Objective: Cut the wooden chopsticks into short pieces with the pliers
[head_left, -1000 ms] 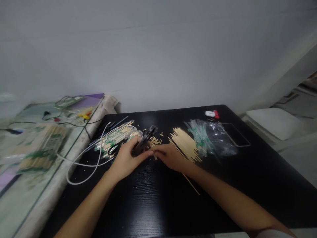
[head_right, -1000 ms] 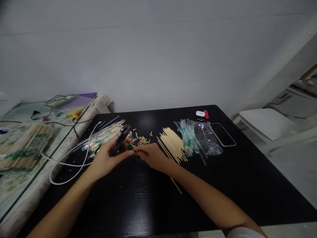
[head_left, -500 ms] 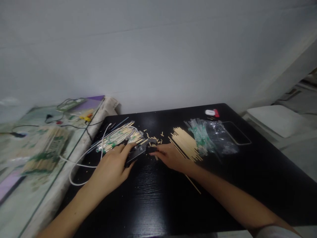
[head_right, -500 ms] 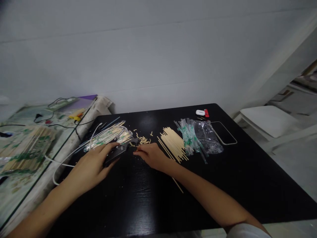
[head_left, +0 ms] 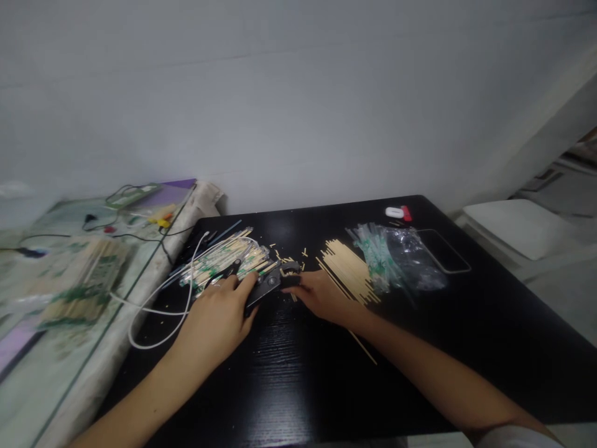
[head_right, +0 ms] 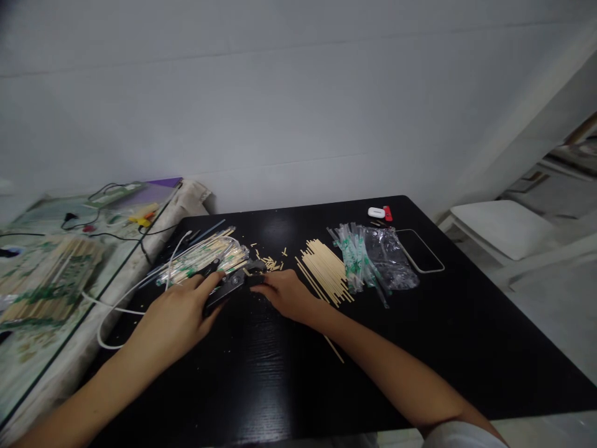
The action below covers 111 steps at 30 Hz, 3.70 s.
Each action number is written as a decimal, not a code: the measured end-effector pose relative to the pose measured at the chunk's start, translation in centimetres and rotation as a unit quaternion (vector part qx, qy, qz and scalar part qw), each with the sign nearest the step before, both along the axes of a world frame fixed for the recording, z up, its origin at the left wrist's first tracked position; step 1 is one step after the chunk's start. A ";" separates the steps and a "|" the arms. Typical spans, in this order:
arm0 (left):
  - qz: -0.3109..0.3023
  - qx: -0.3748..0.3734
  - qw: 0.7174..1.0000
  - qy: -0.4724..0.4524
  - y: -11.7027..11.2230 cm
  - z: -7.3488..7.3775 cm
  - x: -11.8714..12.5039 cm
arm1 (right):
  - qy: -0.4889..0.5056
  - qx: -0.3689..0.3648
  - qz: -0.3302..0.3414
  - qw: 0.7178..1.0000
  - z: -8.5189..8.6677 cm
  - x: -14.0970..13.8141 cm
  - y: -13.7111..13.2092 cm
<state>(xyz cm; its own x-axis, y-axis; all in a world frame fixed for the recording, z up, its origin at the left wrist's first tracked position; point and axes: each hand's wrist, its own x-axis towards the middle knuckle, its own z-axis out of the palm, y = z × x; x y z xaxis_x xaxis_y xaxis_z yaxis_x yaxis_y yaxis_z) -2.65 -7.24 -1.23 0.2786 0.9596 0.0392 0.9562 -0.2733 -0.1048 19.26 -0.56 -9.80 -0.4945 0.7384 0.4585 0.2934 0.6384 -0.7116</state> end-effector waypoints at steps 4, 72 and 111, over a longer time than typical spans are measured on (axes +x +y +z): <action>0.011 -0.014 1.000 0.016 0.0 0.1 0.0 | -0.013 0.001 -0.003 1.000 0.1 0.0 -0.1; -0.015 -0.112 0.938 -0.328 3.5 -7.3 0.0 | -0.271 -0.152 -0.158 0.937 -1.0 5.1 1.5; -0.068 -0.140 0.923 -0.352 1.9 -9.5 0.9 | 0.063 -0.347 0.166 0.921 2.5 3.9 -0.1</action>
